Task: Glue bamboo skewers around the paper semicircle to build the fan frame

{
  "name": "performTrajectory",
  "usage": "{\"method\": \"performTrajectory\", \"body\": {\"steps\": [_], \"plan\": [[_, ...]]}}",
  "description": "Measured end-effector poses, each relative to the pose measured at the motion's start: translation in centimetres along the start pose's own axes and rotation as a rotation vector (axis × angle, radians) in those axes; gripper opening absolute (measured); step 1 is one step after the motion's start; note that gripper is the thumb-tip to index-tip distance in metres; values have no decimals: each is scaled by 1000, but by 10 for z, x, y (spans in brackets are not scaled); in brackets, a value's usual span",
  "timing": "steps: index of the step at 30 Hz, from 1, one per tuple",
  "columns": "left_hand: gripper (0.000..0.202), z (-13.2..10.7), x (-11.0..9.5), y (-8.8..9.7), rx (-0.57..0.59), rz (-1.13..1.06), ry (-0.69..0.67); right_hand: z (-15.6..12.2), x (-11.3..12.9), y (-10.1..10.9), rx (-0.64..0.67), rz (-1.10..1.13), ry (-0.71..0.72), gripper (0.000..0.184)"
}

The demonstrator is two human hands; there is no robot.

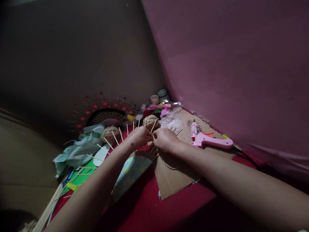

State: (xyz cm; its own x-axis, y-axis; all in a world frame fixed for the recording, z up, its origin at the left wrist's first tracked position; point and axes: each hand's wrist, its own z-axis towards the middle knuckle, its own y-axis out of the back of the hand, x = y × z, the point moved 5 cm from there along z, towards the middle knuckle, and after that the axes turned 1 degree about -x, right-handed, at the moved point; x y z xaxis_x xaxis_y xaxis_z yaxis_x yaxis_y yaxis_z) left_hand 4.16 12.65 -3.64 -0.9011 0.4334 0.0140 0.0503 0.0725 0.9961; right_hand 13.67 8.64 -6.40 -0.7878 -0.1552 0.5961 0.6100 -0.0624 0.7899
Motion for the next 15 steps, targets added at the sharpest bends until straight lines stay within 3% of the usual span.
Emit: {"method": "performTrajectory", "body": {"steps": [8, 15], "plan": [[19, 8, -4, -1, 89, -51, 35, 2, 0, -1, -6, -48, 15, 21], [12, 11, -6, -2, 207, -246, 66, 3, -4, -3, -25, -67, 36, 19]]}}
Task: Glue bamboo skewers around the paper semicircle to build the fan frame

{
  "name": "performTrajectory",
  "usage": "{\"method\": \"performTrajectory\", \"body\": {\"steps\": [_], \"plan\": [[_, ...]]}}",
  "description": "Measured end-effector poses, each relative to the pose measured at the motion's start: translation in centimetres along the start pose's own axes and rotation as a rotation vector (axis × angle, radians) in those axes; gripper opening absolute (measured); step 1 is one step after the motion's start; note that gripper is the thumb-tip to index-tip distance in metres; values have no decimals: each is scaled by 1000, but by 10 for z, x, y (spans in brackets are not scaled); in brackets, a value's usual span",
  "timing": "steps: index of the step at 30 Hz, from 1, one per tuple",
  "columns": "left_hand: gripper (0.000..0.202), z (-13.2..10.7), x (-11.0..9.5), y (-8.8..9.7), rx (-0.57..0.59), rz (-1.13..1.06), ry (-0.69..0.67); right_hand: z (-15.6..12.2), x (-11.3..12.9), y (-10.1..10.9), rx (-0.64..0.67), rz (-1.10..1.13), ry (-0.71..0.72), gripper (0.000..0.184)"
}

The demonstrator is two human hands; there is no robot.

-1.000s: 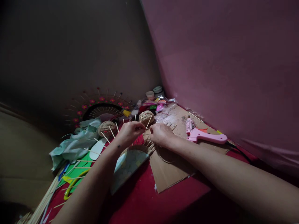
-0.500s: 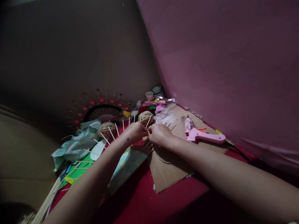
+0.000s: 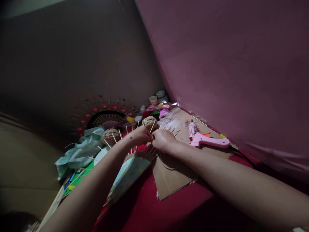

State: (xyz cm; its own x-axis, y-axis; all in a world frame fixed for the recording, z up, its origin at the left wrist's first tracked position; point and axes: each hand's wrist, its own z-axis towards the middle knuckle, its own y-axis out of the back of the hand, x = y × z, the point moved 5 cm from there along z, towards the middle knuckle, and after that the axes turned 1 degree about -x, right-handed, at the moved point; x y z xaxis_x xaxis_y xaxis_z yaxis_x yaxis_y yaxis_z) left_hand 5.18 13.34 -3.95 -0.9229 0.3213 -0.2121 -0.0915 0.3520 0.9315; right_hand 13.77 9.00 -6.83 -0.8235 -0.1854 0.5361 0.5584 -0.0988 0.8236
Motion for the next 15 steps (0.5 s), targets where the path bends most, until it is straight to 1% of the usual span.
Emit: {"method": "performTrajectory", "body": {"steps": [2, 6, 10, 13, 15], "plan": [[9, 1, 2, -1, 11, -70, 5, 0, 0, 0, -3, 0, 3, 18], [14, 1, 7, -1, 26, -200, -3, 0, -1, 7, -25, 31, 8, 17], [12, -2, 14, 2, 61, -292, 28, -3, -4, 27, -179, 217, 28, 18], [16, -10, 15, 10, 44, -335, 37, -10, -5, 43, -304, 339, 59, 17], [19, -15, 16, 15, 26, -368, 44, -16, -3, 51, -357, 395, 91, 16]]}}
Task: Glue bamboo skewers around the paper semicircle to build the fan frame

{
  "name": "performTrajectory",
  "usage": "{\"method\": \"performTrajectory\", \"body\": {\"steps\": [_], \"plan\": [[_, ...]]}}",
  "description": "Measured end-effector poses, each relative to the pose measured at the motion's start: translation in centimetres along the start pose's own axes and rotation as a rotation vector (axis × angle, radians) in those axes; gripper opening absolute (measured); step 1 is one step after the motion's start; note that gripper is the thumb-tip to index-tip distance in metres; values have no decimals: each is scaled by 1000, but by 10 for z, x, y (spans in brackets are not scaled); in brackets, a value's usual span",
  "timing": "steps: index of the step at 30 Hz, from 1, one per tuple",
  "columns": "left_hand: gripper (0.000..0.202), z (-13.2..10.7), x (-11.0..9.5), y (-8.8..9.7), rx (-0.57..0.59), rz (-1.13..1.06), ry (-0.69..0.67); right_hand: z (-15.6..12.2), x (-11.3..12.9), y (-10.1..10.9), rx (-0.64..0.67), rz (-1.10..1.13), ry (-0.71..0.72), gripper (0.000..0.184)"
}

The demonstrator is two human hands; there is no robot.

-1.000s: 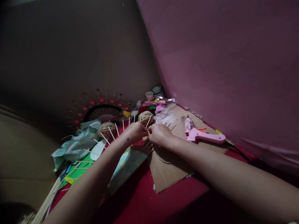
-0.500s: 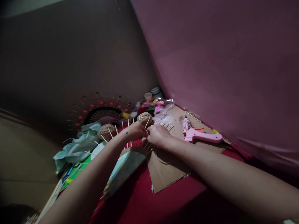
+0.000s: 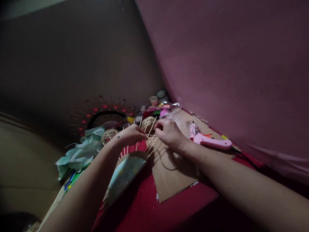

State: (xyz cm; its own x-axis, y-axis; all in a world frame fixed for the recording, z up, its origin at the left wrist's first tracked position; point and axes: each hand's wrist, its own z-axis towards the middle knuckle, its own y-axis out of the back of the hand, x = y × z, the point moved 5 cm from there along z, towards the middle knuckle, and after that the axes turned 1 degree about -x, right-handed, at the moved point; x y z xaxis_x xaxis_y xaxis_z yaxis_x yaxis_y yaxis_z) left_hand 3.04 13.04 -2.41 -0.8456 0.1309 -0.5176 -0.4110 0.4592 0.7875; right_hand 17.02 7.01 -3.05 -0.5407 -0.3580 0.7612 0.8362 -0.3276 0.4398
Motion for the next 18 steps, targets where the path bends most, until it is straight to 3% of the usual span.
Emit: {"method": "performTrajectory", "body": {"steps": [2, 4, 7, 10, 12, 15, 18], "plan": [[18, -5, -1, 6, -28, -22, -3, -4, 8, 3, 20, 22, 44, 16], [15, -8, -1, 11, -66, -31, -18, -10, 15, 0, 128, -33, 78, 20], [16, -11, 1, 17, -112, -25, -42, -22, 18, -13, 314, -260, 86, 29], [20, -10, 6, 20, -130, -27, -70, -30, 13, -24, 430, -401, 88, 21], [22, -10, 9, 20, -133, -47, -87, -32, 10, -28, 530, -296, 56, 15], [22, -11, 12, 18, -137, -78, -64, -28, 5, -21, 648, -5, -101, 18], [22, -13, 11, 15, -144, -94, -38, -12, 4, 4, 497, 132, -207, 20]]}}
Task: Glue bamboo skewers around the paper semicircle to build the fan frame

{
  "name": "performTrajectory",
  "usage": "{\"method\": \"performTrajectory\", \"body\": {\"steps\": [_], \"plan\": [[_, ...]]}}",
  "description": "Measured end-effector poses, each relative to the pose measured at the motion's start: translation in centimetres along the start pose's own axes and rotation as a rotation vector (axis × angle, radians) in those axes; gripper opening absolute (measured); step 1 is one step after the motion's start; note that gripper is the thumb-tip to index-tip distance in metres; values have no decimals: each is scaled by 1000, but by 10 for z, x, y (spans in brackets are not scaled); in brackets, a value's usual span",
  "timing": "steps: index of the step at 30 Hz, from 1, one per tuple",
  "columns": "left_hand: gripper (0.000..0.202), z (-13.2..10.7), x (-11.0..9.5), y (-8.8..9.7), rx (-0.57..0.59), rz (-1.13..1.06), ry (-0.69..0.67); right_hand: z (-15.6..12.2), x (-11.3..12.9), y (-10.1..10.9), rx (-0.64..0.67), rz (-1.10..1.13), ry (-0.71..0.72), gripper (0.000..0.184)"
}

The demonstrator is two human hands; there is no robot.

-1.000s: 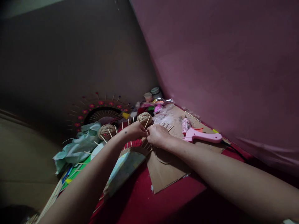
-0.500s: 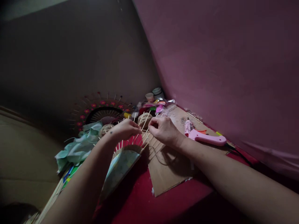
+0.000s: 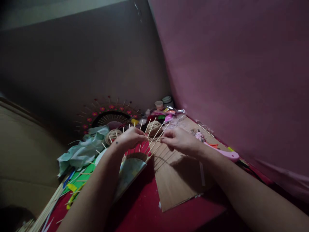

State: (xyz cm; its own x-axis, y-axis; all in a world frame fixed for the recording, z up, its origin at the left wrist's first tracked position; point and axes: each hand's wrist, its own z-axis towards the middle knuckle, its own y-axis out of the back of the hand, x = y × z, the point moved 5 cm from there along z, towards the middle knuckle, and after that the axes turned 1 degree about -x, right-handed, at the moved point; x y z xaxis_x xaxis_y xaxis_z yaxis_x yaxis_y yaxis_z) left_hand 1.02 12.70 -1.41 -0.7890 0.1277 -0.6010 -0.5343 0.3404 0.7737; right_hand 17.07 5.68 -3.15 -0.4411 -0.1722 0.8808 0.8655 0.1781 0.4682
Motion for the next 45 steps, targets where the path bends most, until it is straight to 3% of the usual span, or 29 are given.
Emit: {"method": "performTrajectory", "body": {"steps": [5, 11, 16, 23, 27, 31, 34, 39, 41, 45], "plan": [[18, 0, -1, -5, -48, 31, 4, 8, 1, 44, -392, 109, 31, 21], [8, 0, -4, -6, -94, 91, -42, 34, -15, 56, -653, -44, 102, 26], [9, -9, -14, -5, -105, 117, -87, 52, -37, 58, -655, 9, -3, 26], [10, -9, -13, -8, -86, 124, -92, 45, -46, 62, -644, 53, -95, 20], [11, -5, -10, -9, -99, 150, -91, 36, -36, 65, -668, 62, -18, 23], [11, -5, -10, -7, -124, 169, -96, 23, -23, 71, -694, -78, 61, 19], [12, -4, -7, -3, -155, 174, -92, 14, -17, 69, -502, -93, 65, 17], [14, -1, -1, 2, -175, 131, -93, -1, -18, 38, 160, -80, 46, 11], [13, -1, -1, 2, -173, 116, -86, -7, -23, 23, 357, -144, 9, 9], [14, -1, -3, 3, -185, 180, -99, -14, -20, 3, 511, -220, 30, 13]]}}
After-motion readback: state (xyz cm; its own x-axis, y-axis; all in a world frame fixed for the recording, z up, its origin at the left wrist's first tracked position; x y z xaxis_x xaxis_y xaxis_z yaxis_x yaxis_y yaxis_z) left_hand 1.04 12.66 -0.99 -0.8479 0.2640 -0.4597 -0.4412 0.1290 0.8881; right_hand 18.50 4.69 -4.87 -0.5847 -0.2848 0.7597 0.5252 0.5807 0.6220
